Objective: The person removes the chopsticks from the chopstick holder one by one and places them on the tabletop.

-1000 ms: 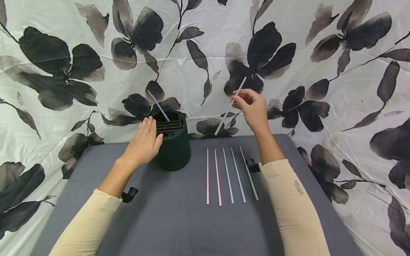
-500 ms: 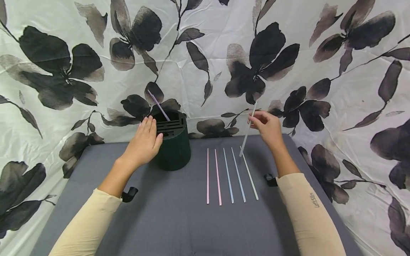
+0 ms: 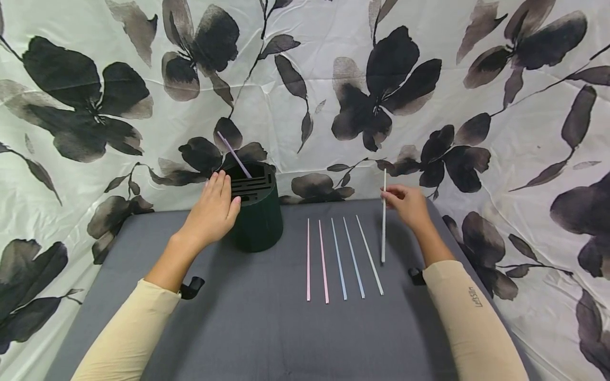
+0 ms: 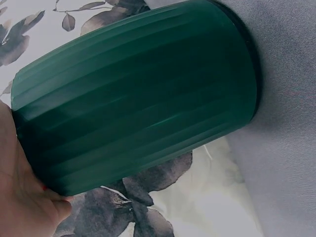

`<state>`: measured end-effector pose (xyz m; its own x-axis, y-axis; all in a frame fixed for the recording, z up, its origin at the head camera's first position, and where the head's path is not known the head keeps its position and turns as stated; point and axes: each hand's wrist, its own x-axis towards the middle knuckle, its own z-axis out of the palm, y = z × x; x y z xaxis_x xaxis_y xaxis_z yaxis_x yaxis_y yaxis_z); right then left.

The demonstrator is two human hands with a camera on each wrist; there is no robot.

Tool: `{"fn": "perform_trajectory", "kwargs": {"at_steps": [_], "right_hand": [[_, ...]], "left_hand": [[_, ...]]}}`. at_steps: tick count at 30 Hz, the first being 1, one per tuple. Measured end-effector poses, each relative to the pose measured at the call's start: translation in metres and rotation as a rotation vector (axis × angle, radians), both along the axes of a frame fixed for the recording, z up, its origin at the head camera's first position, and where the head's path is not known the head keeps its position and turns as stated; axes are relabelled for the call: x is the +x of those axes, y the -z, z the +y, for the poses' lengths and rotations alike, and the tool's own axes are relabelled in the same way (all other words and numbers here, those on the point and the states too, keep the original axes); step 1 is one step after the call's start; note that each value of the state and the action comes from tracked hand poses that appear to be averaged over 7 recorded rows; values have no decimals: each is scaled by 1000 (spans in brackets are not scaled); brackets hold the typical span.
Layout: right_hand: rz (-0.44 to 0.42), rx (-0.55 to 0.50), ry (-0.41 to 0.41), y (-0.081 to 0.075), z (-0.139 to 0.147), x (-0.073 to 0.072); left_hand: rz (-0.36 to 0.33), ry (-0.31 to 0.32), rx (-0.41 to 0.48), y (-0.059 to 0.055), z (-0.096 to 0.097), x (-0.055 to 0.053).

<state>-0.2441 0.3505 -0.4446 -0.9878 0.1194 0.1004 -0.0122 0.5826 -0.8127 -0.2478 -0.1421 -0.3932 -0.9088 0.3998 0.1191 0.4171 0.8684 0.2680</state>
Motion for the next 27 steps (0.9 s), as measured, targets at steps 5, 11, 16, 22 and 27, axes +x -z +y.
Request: {"fn": "perform_trajectory", "kwargs": {"at_steps": [5, 11, 16, 22, 27], "right_hand": [[-45, 19, -4, 20, 9, 2], [-116, 48, -8, 41, 13, 6], [-166, 31, -31, 60, 14, 9], [-196, 111, -21, 76, 10, 13], [-228, 152, -18, 84, 5, 14]], "left_hand": [[-11, -2, -6, -2, 1, 0], [-20, -2, -10, -3, 1, 1], [-18, -5, -9, -3, 0, 2], [-13, 0, -9, -3, -1, 2], [-16, -4, -5, -3, -1, 2]]}}
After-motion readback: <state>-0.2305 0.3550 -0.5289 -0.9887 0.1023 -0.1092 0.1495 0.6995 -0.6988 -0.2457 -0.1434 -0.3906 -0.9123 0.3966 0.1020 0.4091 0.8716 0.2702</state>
